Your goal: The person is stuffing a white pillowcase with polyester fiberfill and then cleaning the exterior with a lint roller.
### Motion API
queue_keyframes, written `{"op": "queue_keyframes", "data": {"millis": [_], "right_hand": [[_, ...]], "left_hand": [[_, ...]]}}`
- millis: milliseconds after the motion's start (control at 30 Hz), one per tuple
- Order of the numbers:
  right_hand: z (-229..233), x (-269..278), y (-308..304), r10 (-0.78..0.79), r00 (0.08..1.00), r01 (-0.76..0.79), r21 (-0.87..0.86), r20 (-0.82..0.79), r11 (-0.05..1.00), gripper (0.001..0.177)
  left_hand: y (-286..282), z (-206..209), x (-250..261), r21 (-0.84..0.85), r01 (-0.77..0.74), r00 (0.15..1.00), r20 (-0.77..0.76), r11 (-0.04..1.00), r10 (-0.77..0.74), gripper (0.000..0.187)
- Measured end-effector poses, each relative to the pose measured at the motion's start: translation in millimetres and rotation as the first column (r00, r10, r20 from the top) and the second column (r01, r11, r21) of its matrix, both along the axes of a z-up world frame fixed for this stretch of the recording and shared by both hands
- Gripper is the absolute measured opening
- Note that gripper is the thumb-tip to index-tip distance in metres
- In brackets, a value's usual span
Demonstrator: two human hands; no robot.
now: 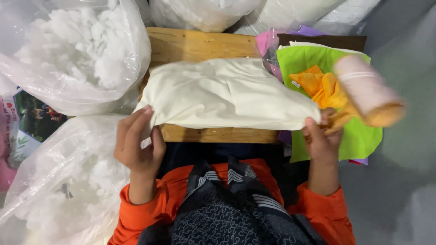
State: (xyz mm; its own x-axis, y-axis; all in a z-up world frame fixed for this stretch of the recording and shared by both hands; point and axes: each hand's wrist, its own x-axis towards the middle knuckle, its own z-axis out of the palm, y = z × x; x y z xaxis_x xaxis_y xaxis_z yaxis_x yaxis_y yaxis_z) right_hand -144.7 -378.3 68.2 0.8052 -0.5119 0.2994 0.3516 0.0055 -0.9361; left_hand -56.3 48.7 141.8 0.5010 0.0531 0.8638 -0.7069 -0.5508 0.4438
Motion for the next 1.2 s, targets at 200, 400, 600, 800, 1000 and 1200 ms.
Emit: {"op": "queue_keyframes", "data": {"millis": [200, 400, 600, 800, 1000, 1200], "right_hand": [[148.3, 13.3, 36.5, 0.073, 0.956, 0.089, -0.522, 0.283, 0.849, 0.021], [102.2, 102.3, 17.5, -0.014, 0.969, -0.033, 0.187, 0.246, 0.982, 0.036], [53.0, 205.5, 20.4, 0.051, 0.996, -0.037, 0.177, -0.075, 0.984, 0.035], [-1.8, 160.5, 31.8, 0.128, 0.974, -0.156, -0.145, -0.19, 0.977, 0.032], [-6.5, 117.8, 58.5, 0.02, 0.931, -0.163, -0.366, -0.364, 0.916, 0.038], [12.5, 120.8, 137.8, -0.031, 0.921, -0.336, -0.833, -0.388, 0.44, 0.035]], "left_hand": [[-13.1, 65.2, 0.2, -0.279, -0.031, 0.966, 0.238, 0.96, 0.1, 0.024], [-32.6, 59.4, 88.3, -0.322, -0.02, 0.985, 0.154, 0.947, 0.074, 0.012], [-48.8, -17.1, 152.0, 0.105, 0.139, 0.954, -0.28, 0.985, -0.105, 0.087], [-103.4, -88.6, 78.3, 0.524, 0.189, 0.81, -0.561, 0.831, 0.169, 0.083], [-107.4, -143.3, 60.8, 0.591, 0.116, 0.86, -0.461, 0.798, 0.216, 0.084], [-99.8, -145.5, 49.8, 0.581, -0.026, 0.822, -0.451, 0.813, 0.348, 0.11]]}}
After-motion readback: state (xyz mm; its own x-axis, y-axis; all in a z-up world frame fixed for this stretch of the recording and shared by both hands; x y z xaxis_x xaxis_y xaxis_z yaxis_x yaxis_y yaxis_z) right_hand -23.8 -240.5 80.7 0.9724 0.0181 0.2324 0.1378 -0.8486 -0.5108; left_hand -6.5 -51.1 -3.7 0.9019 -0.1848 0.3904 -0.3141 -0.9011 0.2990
